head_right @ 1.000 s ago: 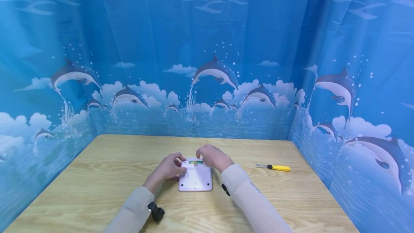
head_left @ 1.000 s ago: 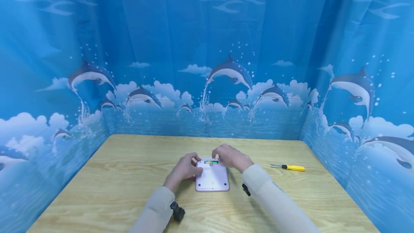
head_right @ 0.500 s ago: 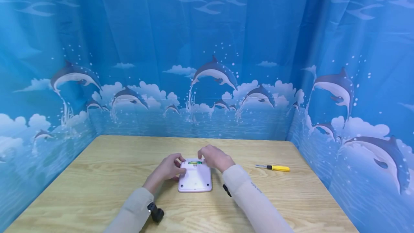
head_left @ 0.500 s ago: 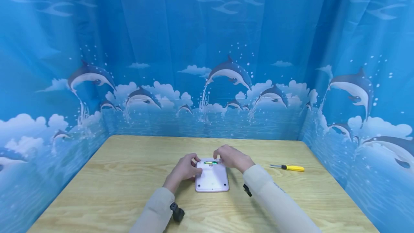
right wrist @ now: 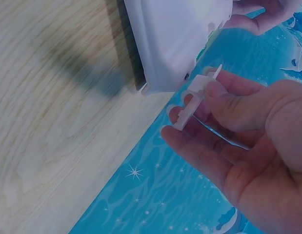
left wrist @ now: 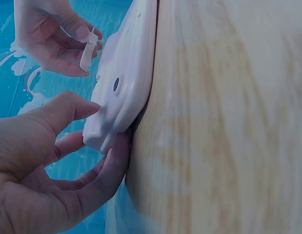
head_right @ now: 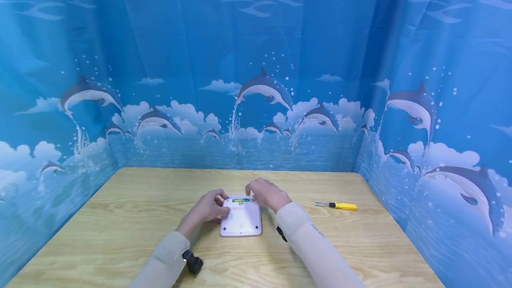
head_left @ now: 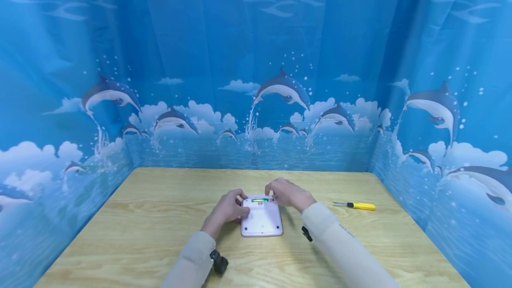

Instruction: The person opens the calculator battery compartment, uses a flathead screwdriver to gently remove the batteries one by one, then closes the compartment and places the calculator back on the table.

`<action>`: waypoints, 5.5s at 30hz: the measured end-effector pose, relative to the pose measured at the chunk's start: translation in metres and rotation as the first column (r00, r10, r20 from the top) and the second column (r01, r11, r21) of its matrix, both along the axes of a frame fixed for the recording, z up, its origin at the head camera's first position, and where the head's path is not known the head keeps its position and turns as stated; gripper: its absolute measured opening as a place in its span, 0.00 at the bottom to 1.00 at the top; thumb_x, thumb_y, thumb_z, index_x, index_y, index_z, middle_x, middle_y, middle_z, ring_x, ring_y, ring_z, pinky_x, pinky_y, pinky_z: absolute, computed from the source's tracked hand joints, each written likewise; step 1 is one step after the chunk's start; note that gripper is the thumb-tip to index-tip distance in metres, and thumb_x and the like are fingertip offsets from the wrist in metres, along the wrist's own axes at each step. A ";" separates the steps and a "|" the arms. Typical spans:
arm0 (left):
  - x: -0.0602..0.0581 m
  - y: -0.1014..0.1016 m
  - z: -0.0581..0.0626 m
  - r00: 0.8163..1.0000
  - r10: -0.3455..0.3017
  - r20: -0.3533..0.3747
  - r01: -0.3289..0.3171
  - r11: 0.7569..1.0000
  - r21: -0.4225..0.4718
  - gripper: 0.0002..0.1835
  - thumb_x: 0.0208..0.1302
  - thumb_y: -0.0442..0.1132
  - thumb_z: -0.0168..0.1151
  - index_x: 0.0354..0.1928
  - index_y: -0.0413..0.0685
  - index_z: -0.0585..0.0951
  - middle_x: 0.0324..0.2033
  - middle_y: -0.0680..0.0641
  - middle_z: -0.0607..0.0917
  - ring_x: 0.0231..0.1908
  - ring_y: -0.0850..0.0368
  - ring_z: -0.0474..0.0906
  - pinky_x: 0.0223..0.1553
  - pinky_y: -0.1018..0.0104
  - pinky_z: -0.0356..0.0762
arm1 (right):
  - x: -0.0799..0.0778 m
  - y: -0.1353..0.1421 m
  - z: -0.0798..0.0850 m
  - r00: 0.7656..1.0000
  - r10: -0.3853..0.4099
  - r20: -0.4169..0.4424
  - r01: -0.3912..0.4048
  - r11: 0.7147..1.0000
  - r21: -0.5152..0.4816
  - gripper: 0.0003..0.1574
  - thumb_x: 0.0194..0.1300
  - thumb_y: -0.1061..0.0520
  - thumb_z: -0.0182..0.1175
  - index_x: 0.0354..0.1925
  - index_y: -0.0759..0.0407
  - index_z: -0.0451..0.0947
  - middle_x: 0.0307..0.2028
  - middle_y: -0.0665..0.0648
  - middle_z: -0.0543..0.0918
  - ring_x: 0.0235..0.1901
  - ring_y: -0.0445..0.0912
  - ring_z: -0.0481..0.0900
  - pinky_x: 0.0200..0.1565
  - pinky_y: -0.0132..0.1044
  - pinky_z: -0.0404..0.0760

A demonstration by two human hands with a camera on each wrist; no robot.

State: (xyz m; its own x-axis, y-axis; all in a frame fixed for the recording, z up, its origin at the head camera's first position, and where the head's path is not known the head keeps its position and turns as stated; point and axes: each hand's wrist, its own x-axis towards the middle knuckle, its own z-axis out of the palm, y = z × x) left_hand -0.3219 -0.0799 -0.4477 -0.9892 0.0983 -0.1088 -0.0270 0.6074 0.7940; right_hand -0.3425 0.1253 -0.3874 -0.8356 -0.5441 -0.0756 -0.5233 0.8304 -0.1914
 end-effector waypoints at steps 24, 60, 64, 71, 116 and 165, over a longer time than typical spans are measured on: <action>0.000 -0.001 -0.001 1.000 0.007 -0.015 -0.007 1.000 -0.002 0.15 0.60 0.33 0.73 0.47 0.47 0.79 0.37 0.44 0.80 0.32 0.52 0.79 0.28 0.66 0.85 | -0.006 0.010 -0.003 1.000 -0.002 -0.008 0.002 1.000 -0.009 0.16 0.69 0.70 0.60 0.49 0.58 0.87 0.51 0.59 0.89 0.50 0.53 0.86 0.55 0.45 0.87; 0.001 0.002 -0.001 1.000 0.010 -0.018 -0.010 1.000 -0.001 0.14 0.61 0.33 0.72 0.45 0.47 0.79 0.36 0.44 0.79 0.30 0.52 0.79 0.26 0.67 0.84 | -0.015 0.036 -0.011 0.994 -0.097 0.043 0.096 0.995 0.006 0.16 0.70 0.69 0.60 0.51 0.57 0.86 0.51 0.59 0.88 0.48 0.52 0.86 0.55 0.47 0.87; 0.001 0.001 -0.001 1.000 0.014 -0.008 -0.014 1.000 0.001 0.14 0.61 0.33 0.72 0.45 0.48 0.79 0.36 0.44 0.79 0.30 0.52 0.80 0.26 0.66 0.85 | -0.015 0.038 -0.012 0.994 -0.100 0.041 0.100 0.995 0.004 0.15 0.71 0.68 0.60 0.51 0.58 0.86 0.52 0.59 0.88 0.49 0.53 0.86 0.55 0.47 0.87; 0.000 0.001 -0.001 1.000 0.014 -0.001 -0.014 1.000 0.010 0.14 0.60 0.33 0.73 0.45 0.48 0.79 0.36 0.43 0.79 0.30 0.51 0.80 0.26 0.66 0.85 | -0.016 0.045 -0.014 0.993 -0.111 0.041 0.112 0.993 -0.022 0.14 0.71 0.68 0.60 0.51 0.58 0.85 0.53 0.59 0.87 0.50 0.53 0.86 0.56 0.49 0.86; -0.001 0.001 -0.001 1.000 0.021 0.000 -0.021 1.000 0.003 0.14 0.60 0.33 0.73 0.45 0.49 0.79 0.36 0.43 0.79 0.31 0.51 0.80 0.26 0.67 0.85 | -0.027 0.074 -0.020 0.987 -0.151 0.046 0.152 0.988 -0.013 0.16 0.69 0.71 0.60 0.51 0.59 0.85 0.53 0.62 0.86 0.51 0.56 0.85 0.57 0.51 0.86; 0.001 0.002 -0.002 1.000 0.019 -0.007 -0.019 1.000 -0.009 0.14 0.60 0.32 0.72 0.46 0.47 0.79 0.38 0.43 0.79 0.32 0.52 0.79 0.28 0.66 0.85 | -0.034 0.103 -0.034 0.981 -0.194 0.011 0.194 0.981 -0.027 0.11 0.69 0.68 0.62 0.45 0.56 0.87 0.48 0.59 0.88 0.48 0.52 0.84 0.54 0.51 0.86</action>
State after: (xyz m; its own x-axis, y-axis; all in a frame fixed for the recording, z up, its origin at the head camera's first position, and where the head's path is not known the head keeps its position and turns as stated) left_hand -0.3210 -0.0776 -0.4495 -0.9916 0.0782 -0.1025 -0.0332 0.6136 0.7889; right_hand -0.3761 0.2286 -0.4217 -0.9249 -0.3738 -0.0698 -0.3512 0.9102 -0.2196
